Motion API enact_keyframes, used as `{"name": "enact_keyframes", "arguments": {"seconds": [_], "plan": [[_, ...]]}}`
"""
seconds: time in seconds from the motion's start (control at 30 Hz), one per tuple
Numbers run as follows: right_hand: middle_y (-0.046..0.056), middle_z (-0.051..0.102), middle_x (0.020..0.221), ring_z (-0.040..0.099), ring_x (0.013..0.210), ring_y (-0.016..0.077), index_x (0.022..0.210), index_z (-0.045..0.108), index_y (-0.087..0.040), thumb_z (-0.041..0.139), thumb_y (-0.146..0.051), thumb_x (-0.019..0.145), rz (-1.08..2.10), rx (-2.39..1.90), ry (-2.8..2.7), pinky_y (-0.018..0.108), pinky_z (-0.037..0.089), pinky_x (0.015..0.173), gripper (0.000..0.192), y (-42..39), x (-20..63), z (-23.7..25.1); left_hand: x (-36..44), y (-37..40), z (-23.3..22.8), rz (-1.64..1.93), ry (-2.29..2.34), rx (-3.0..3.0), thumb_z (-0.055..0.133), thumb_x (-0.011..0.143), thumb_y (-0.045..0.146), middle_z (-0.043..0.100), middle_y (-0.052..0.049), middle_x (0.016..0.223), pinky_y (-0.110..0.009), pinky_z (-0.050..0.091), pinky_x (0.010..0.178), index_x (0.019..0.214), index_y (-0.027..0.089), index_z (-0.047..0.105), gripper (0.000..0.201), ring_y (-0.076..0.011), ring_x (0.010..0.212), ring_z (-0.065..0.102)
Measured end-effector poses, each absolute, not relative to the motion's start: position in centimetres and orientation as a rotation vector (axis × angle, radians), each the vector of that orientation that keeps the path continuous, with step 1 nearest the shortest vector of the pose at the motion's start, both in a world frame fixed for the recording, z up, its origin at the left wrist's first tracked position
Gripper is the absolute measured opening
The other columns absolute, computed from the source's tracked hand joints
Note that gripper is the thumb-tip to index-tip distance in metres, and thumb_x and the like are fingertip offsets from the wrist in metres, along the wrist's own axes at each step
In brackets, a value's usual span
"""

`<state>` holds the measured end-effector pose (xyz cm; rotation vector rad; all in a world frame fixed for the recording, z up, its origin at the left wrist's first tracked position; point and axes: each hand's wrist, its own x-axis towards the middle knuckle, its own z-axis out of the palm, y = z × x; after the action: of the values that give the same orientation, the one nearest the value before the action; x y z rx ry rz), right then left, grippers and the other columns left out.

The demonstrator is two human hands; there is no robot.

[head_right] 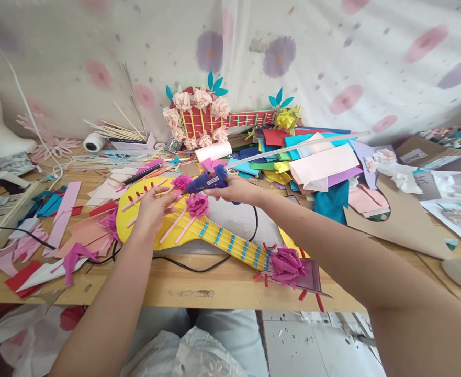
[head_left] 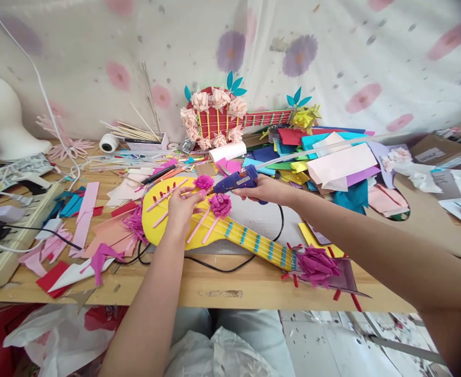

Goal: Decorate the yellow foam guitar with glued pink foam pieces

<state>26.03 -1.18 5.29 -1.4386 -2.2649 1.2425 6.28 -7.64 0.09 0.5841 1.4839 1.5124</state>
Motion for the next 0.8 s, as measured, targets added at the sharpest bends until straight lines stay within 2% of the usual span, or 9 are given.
{"name": "enact_keyframes", "arguments": {"seconds": [0.6,0.8], "plan": [[-0.003,0.046,0.048,0.042,0.043,0.0065,0.061,0.051,-0.017,0.066,-0.057,0.067,1.231,-1.46,-2.254,0.022,0.032,0.043,0.042,-0.5,24.2,5.0,5.7,-7.2,-0.2,1.555,1.533,0.554,0.068,0.059,0.011,0.062,-0.002,0.072,-0.021,0.047,0.049,0.089,0.018,0.039,0.042,-0.0178,0.071,0.067],[-0.004,0.048,0.048,0.042,0.044,0.0067,0.067,0.053,-0.018,0.068,-0.054,0.066,1.247,-1.438,-2.207,0.022,0.033,0.044,0.039,-0.1,24.4,4.9,5.8,-7.2,0.0,1.529,1.555,0.559,0.066,0.063,0.008,0.06,0.0,0.069,-0.019,0.046,0.046,0.089,0.018,0.039,0.038,-0.0167,0.071,0.066]]}}
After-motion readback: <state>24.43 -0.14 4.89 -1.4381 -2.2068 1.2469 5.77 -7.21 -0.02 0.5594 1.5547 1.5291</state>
